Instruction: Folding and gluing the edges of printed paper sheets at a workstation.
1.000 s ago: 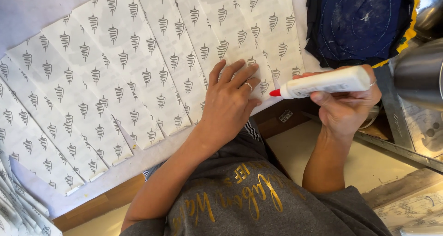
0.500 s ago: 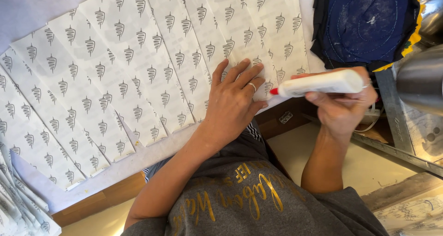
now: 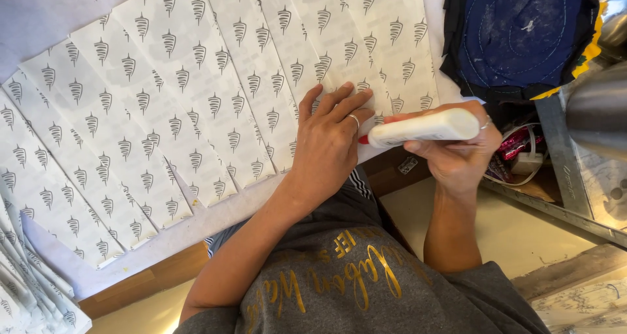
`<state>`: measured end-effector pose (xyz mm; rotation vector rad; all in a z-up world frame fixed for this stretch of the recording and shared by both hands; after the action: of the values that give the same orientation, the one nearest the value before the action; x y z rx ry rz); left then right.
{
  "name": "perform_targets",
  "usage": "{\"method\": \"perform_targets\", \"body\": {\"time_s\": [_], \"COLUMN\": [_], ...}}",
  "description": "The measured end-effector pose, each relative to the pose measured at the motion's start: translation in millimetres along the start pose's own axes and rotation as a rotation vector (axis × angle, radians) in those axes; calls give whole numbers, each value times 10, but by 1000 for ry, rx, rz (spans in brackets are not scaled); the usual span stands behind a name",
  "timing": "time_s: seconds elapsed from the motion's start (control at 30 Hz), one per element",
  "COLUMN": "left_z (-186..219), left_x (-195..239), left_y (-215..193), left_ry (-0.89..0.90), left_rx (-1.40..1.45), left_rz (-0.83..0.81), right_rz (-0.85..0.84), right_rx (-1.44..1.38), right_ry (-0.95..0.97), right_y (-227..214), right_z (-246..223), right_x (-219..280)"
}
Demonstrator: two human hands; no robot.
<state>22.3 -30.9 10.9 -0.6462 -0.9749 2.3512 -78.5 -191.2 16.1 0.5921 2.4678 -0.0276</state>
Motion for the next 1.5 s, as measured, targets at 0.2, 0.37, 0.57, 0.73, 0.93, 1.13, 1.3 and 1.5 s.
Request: {"method": "perform_targets", "body": {"time_s": [0.2, 0.37, 0.57, 0.73, 0.93, 1.13, 1.3, 1.5], "left_z": [-12, -11, 0, 29, -50, -253, -275, -297], "left_x": [5, 3, 0, -6, 41, 261, 335, 380], "left_y": [0, 17, 10, -13, -496, -574, -565, -531], "left_ry": [1, 7, 17, 62, 124, 90, 64, 43], "left_rx": [6, 3, -31, -61, 20, -30, -19, -44], "left_rz": [12, 16, 34, 60, 106, -4, -37, -43], "right_rz": [124, 214, -1, 196, 161, -20, -87, -183], "right_rx": [56, 182, -33, 147, -1, -103, -110, -37], "right_ry": [-15, -38, 36, -65, -100, -22, 21, 36], "right_y": [-469, -593, -120, -726, -601, -34, 73, 418], "right_z": [162, 198, 112, 175, 167, 129, 80, 13], "right_x": [132, 201, 70, 157, 160, 9, -21, -48]}}
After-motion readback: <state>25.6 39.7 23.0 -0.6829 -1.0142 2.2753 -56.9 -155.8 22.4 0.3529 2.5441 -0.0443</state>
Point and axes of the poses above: each hand's wrist, its own x-axis away from the middle knuckle, its own y-axis out of the palm, z = x × y, the point moved 4 cm from there along -x, towards the middle knuckle, and after that the axes turned 14 degrees about -y, right-handed, at the moved point
